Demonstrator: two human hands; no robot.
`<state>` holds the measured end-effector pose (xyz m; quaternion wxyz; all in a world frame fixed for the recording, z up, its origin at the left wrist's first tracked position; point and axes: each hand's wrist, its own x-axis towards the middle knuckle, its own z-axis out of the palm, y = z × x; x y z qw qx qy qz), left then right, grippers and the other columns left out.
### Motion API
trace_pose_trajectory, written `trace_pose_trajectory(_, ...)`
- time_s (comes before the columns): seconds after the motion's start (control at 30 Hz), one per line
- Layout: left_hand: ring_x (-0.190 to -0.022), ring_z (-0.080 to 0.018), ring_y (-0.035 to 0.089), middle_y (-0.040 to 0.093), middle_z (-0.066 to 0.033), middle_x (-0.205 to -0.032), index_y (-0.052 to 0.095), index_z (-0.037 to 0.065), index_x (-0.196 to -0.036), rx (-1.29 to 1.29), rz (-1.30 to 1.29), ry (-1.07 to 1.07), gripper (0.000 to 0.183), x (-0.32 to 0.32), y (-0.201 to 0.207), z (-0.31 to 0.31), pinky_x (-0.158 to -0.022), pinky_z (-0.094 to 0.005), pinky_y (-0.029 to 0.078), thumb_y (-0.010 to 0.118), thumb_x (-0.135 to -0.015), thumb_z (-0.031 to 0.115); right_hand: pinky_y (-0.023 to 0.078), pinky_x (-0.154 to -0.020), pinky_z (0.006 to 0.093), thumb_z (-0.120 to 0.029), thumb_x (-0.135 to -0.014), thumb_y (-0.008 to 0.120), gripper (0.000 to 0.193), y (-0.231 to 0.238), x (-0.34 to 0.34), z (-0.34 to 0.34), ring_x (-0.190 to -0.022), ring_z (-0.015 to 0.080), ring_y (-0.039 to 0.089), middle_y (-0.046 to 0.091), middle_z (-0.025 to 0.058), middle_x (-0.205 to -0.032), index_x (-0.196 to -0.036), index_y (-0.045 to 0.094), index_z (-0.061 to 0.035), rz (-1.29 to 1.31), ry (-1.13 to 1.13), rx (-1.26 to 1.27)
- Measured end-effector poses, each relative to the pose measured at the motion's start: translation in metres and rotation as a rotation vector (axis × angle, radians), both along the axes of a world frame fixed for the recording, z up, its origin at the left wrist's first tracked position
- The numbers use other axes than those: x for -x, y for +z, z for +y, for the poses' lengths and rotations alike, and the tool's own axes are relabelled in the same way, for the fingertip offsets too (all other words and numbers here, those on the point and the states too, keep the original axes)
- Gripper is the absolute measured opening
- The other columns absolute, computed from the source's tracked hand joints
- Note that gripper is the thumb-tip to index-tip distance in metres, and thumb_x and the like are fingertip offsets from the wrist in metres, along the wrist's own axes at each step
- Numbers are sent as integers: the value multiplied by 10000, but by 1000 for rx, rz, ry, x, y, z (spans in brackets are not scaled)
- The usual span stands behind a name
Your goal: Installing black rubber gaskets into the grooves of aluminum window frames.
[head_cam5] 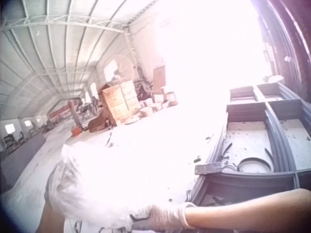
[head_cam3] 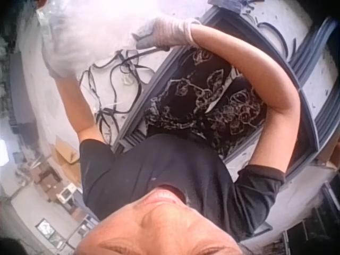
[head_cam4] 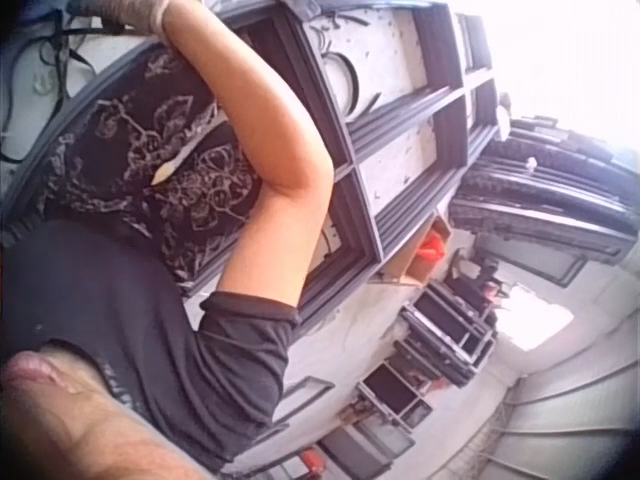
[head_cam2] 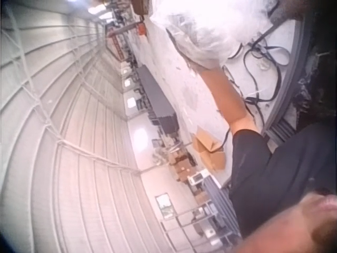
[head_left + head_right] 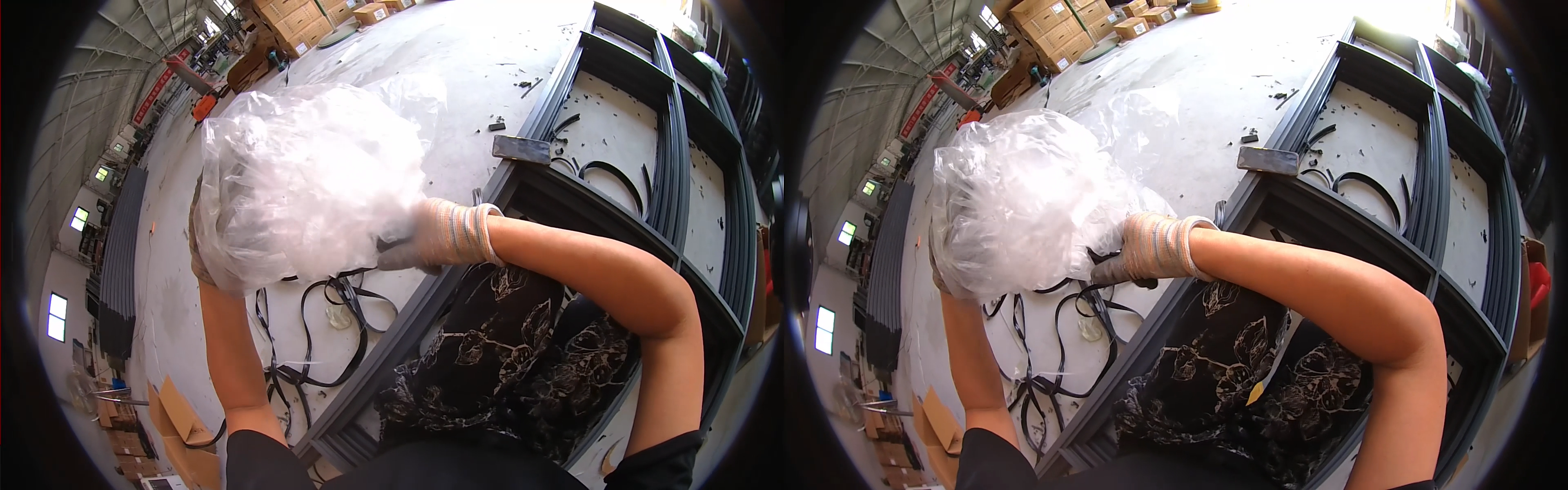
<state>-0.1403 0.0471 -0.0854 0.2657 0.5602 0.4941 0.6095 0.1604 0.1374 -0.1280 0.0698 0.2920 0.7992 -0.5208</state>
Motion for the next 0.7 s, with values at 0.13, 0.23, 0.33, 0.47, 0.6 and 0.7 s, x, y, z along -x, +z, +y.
trace_pose_trajectory(0.13, -1101, -179, 538, 539, -88, -1254, 434, 22, -1322, 166, 89, -83, 476, 38, -3, 0, -922, -305, 481, 393, -982, 352, 506, -721, 256, -331, -855, 631, 361, -2, -22, 5, -726, 137, 632, 688, 76, -845, -1053, 665, -32, 67, -281, -105)
trace_pose_trajectory(0.23, -1120, -190, 525, 543, -84, -1244, 448, 34, -1313, 249, 199, -57, 496, 89, -25, -14, -963, -316, 453, 407, -973, 393, 507, -788, 304, -352, -821, 651, 431, 9, -40, 13, -809, 201, 658, 693, 137, -890, -1081, 668, -9, -166, -401, -236)
trace_pose_trajectory(0.33, -1113, -208, 532, 549, -90, -1234, 445, 51, -1321, 506, -250, 300, 519, 149, -50, -35, -965, -348, 441, 481, -942, 403, 504, -824, 299, -354, -818, 648, 437, -9, -58, 24, -855, 211, 665, 693, 148, -939, -1087, 664, -10, -106, -451, -330)
trace_pose_trajectory(0.47, -1098, -224, 541, 560, -97, -1216, 445, 66, -1326, 650, -384, 577, 529, 187, -66, -26, -960, -376, 432, 528, -925, 400, 499, -861, 287, -315, -815, 659, 440, -13, -57, 15, -903, 196, 658, 683, 145, -1014, -1123, 643, -2, -163, -401, -251)
trace_pose_trajectory(0.6, -1059, -229, 555, 575, -114, -1193, 442, 48, -1325, 326, -192, 511, 587, 199, -27, 53, -933, -369, 446, 563, -902, 436, 486, -904, 270, -199, -825, 674, 424, -21, -50, 16, -971, 156, 634, 666, 135, -1094, -1186, 600, 11, 44, -408, -94)
trace_pose_trajectory(0.7, -1089, -245, 540, 556, -151, -1222, 406, 14, -1350, 325, -124, 377, 768, 120, 8, 112, -969, -352, 419, 671, -802, 482, 476, -928, 268, -146, -832, 666, 423, -32, -51, 23, -1014, 142, 617, 648, 137, -1142, -1215, 578, 11, 193, -347, -137)
